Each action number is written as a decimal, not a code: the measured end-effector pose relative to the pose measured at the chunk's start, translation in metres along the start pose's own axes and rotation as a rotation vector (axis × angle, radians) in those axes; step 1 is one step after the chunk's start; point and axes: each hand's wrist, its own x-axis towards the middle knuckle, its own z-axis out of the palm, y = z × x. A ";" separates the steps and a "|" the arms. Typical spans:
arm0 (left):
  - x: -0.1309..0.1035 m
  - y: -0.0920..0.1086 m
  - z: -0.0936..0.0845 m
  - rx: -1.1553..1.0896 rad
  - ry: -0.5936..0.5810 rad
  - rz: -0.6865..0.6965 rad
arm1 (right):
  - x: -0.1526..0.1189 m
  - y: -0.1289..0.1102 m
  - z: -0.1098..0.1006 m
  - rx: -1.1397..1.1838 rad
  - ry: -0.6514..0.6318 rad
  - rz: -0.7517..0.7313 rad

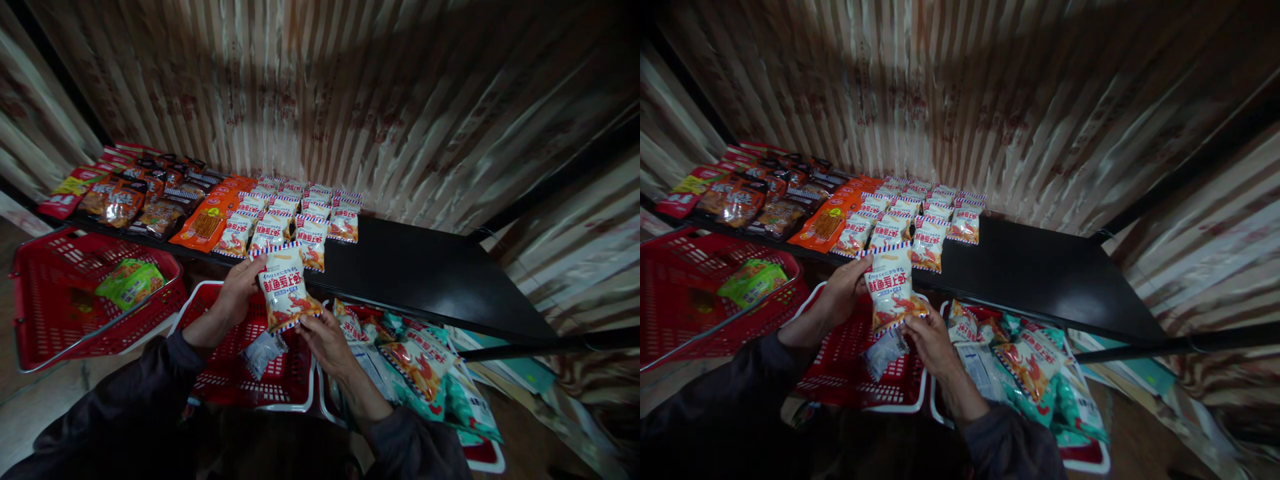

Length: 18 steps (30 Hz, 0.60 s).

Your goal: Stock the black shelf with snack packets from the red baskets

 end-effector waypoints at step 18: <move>-0.015 -0.010 0.010 0.069 -0.210 -0.089 | 0.004 -0.005 -0.004 0.088 0.042 -0.050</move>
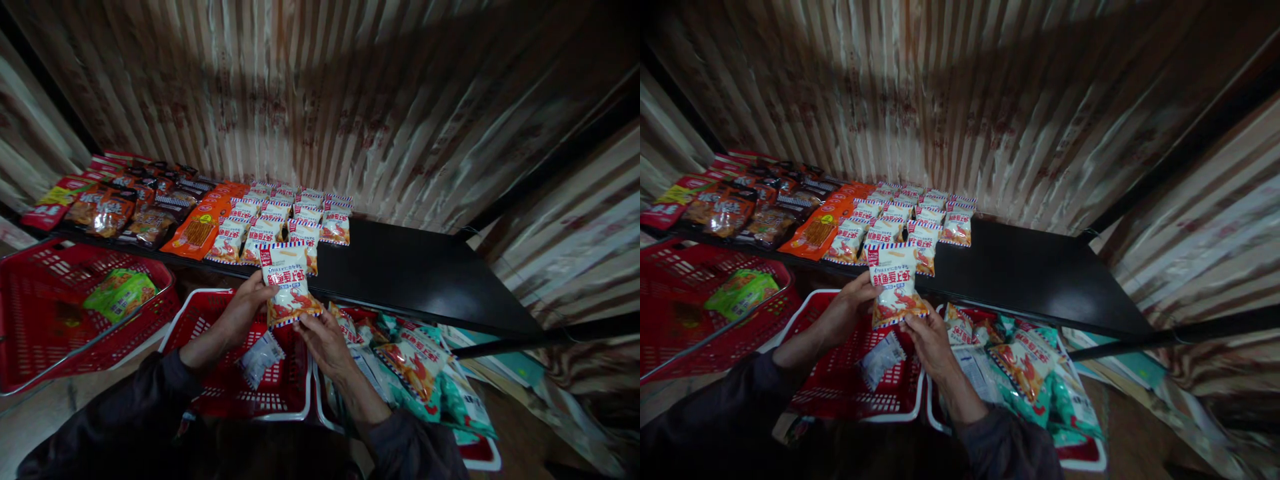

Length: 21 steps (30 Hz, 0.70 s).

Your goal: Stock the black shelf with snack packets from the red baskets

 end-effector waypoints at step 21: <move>0.000 -0.006 0.002 -0.035 -0.007 0.019 | 0.002 -0.002 0.003 -0.014 0.060 -0.074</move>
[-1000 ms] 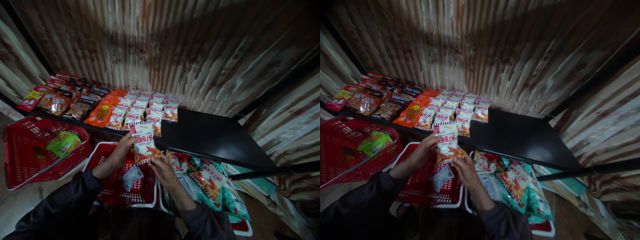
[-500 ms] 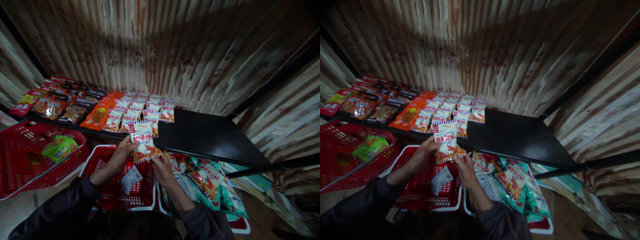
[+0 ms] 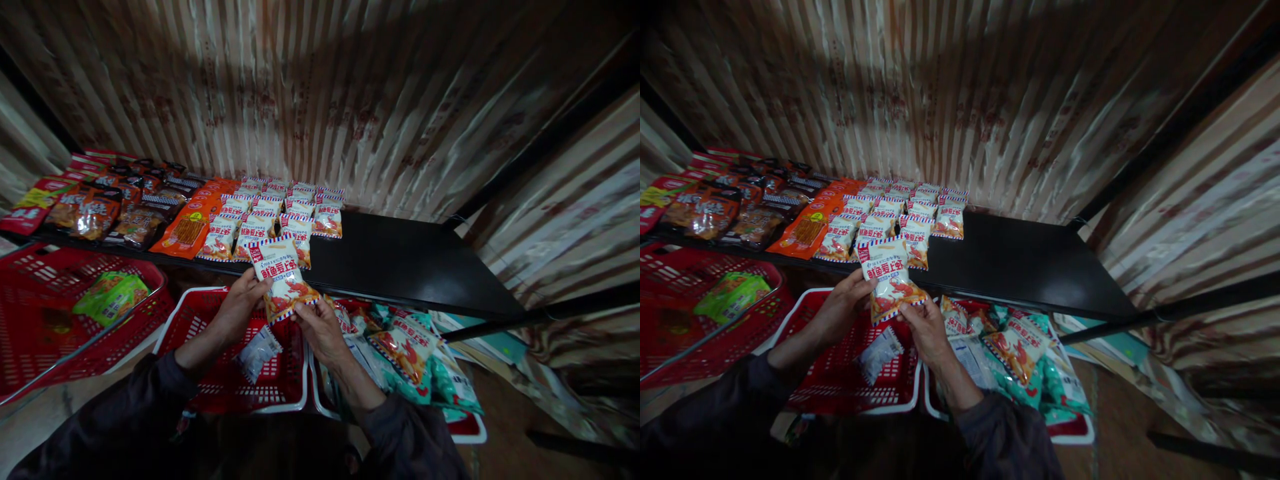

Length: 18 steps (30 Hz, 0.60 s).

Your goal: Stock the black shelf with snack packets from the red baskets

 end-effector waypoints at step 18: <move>-0.003 0.001 0.008 0.009 0.112 0.025 | -0.018 -0.015 -0.004 -0.900 -0.078 -0.839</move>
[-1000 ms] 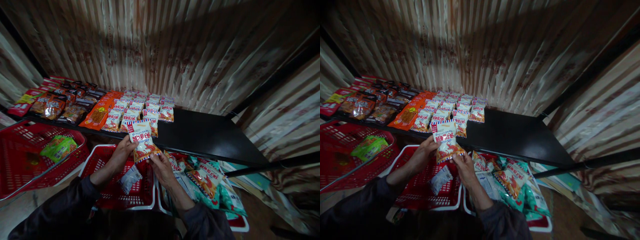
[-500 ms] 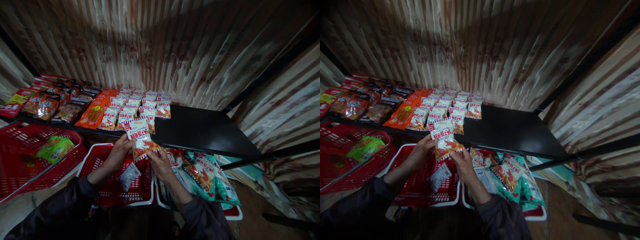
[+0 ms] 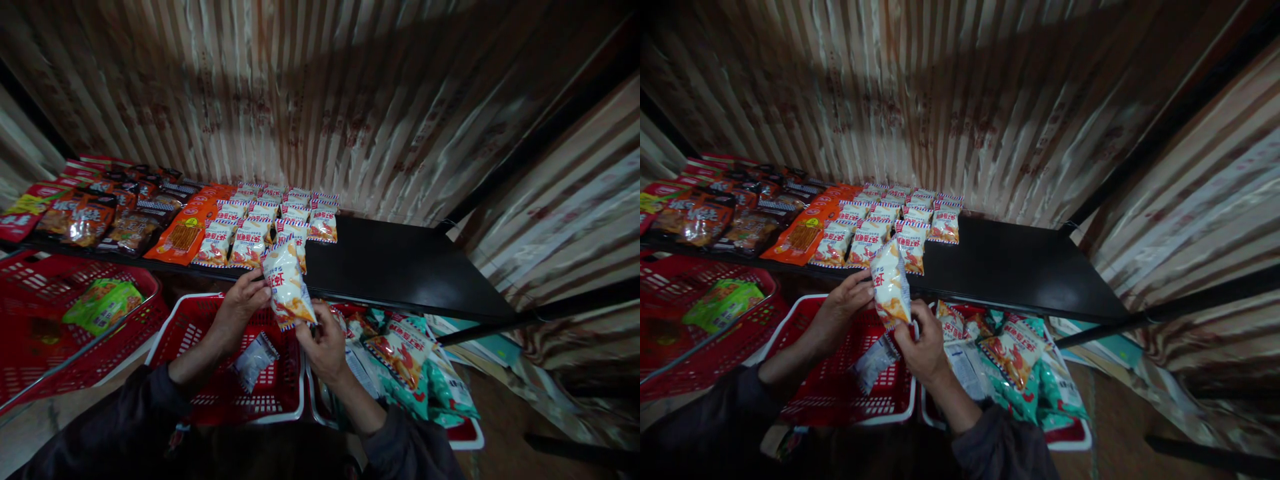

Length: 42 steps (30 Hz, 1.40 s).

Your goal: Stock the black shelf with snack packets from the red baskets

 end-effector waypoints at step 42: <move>-0.011 0.036 -0.001 0.165 0.270 0.166 | -0.004 0.019 0.008 0.242 0.227 0.413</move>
